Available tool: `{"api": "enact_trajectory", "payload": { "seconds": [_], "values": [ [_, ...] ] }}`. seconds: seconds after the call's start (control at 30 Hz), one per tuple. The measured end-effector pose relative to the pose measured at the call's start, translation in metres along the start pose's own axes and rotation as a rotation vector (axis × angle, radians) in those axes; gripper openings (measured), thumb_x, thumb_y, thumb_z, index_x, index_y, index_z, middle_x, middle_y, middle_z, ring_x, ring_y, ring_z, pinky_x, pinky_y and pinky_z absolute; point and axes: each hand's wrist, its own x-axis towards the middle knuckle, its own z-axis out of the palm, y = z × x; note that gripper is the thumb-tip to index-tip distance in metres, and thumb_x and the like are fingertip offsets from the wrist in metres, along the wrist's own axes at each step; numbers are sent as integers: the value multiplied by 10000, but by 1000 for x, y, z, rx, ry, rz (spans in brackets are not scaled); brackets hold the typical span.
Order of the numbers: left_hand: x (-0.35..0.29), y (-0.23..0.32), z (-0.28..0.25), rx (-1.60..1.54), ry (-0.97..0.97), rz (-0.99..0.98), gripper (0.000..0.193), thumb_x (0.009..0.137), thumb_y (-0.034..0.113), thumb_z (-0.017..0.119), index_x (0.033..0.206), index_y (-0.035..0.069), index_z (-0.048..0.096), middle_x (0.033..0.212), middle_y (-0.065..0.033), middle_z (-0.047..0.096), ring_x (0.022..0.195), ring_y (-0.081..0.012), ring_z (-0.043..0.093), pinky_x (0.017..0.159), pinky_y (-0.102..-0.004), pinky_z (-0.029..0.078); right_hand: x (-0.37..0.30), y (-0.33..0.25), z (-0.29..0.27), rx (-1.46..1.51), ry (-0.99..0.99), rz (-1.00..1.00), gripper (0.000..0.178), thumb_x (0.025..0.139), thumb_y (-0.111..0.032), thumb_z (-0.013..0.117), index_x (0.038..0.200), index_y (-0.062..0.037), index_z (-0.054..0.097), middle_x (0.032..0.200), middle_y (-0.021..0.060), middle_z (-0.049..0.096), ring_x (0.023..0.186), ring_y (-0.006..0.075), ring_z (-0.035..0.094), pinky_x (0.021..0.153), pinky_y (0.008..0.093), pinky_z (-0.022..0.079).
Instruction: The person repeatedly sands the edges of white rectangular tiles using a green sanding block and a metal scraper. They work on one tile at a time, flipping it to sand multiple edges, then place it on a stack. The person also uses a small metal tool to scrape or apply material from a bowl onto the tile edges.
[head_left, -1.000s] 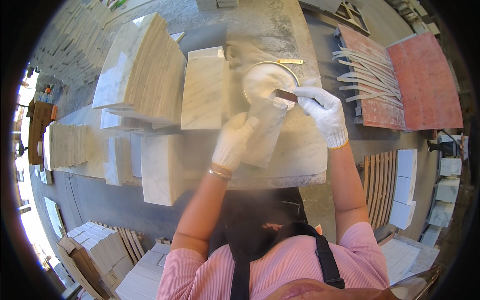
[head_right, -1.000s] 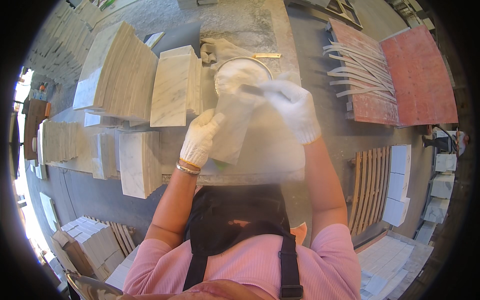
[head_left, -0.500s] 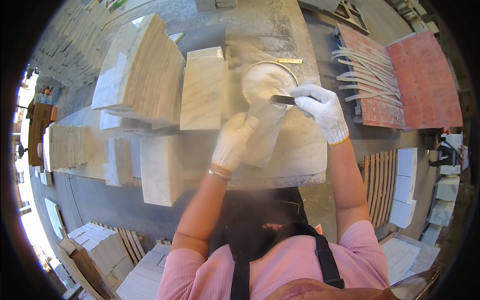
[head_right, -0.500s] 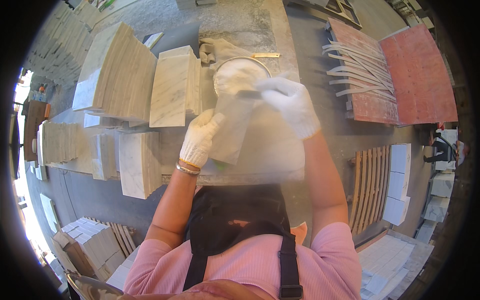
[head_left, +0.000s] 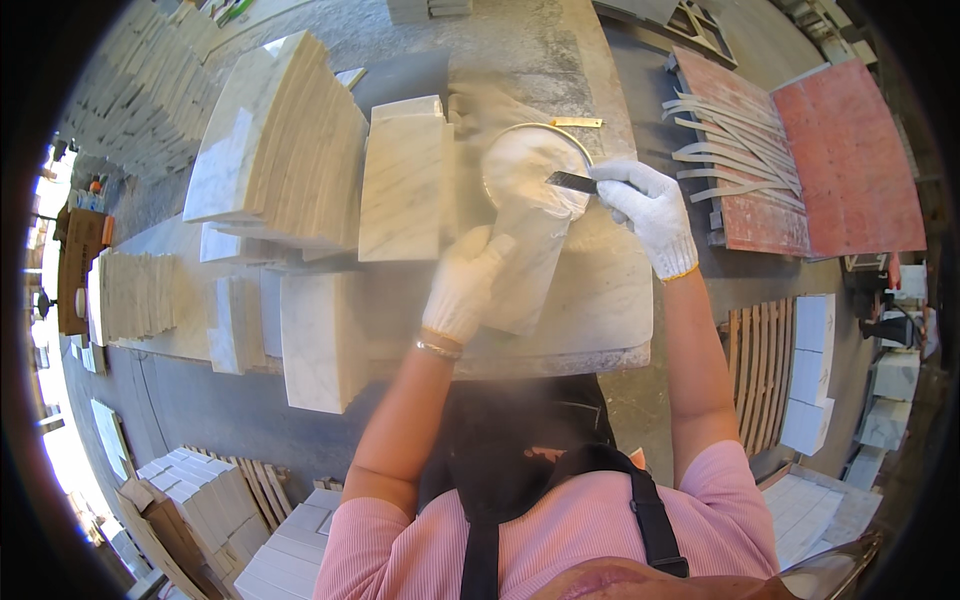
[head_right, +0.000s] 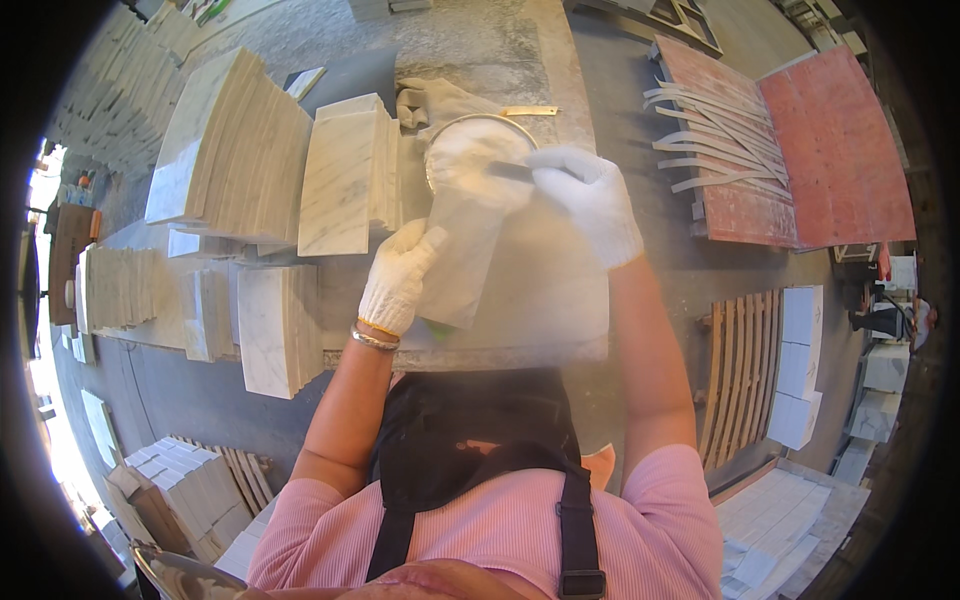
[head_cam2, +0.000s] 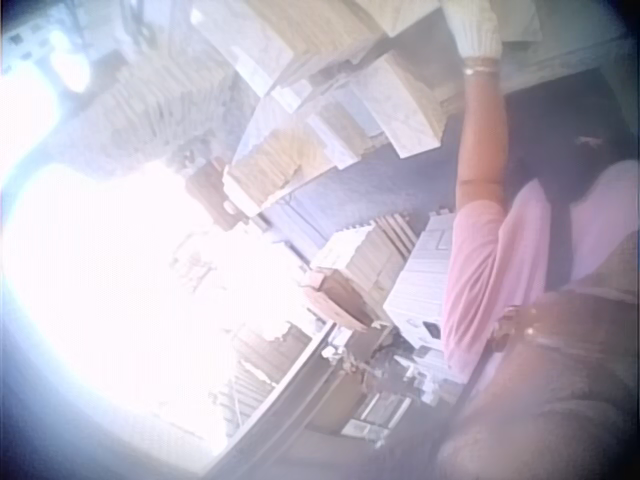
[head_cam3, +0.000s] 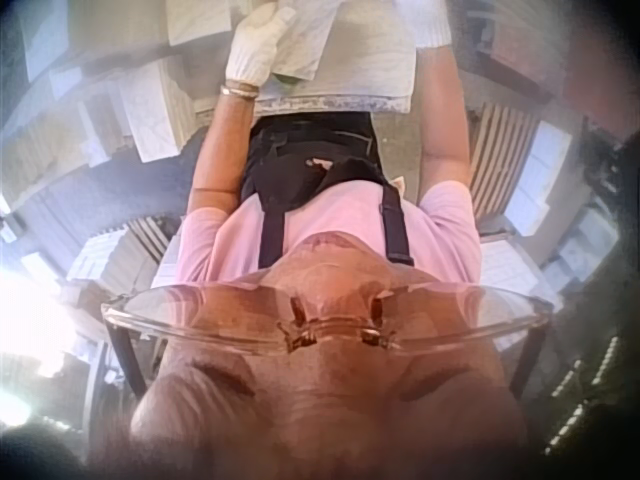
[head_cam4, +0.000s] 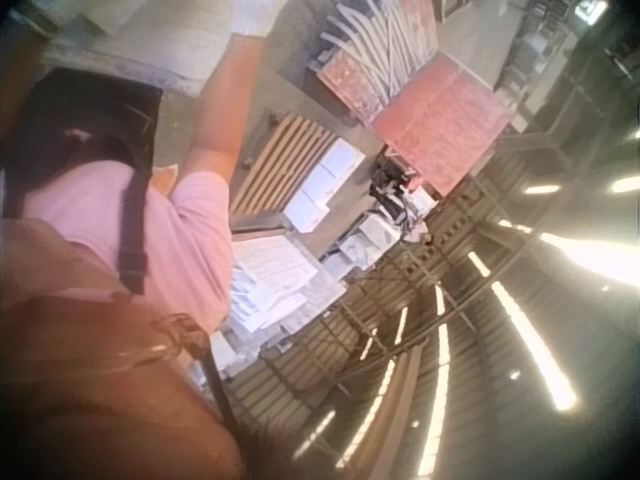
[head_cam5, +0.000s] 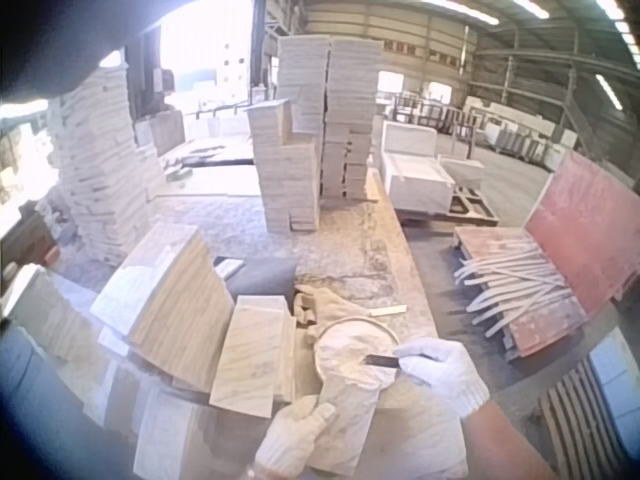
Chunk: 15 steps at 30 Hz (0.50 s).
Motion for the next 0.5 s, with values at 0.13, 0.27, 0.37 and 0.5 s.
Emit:
{"api": "enact_trajectory", "payload": {
  "seconds": [0.13,0.27,0.37,0.5],
  "values": [
    [1,-2,-2,-20,-21,-29,394,998,253,687,1268,-33,661,1130,-36,697,995,-101,603,891,-271,499,18,19,18,-49,20,-50,218,923,-81,679,1117,-33,766,883,9,714,694,49,571,609,216,447],
    [1,-4,0,17,29,3,390,997,256,690,1262,-30,664,1121,-32,695,988,-96,601,885,-269,498,28,27,24,-122,-99,-5,213,924,-85,679,1112,-39,768,898,6,730,723,50,600,619,214,461],
    [1,-3,0,26,18,15,393,998,260,676,1254,-38,658,1100,-37,691,968,-105,594,863,-275,500,28,23,21,-85,-157,4,227,918,-99,677,1118,-39,766,892,9,732,709,52,595,601,211,447],
    [1,-2,0,17,18,-4,386,996,252,677,1249,-40,661,1094,-33,692,962,-105,595,851,-276,504,20,9,16,2,-134,104,254,908,-120,678,1133,-38,762,884,10,727,673,50,568,572,207,409]
  ]
}}
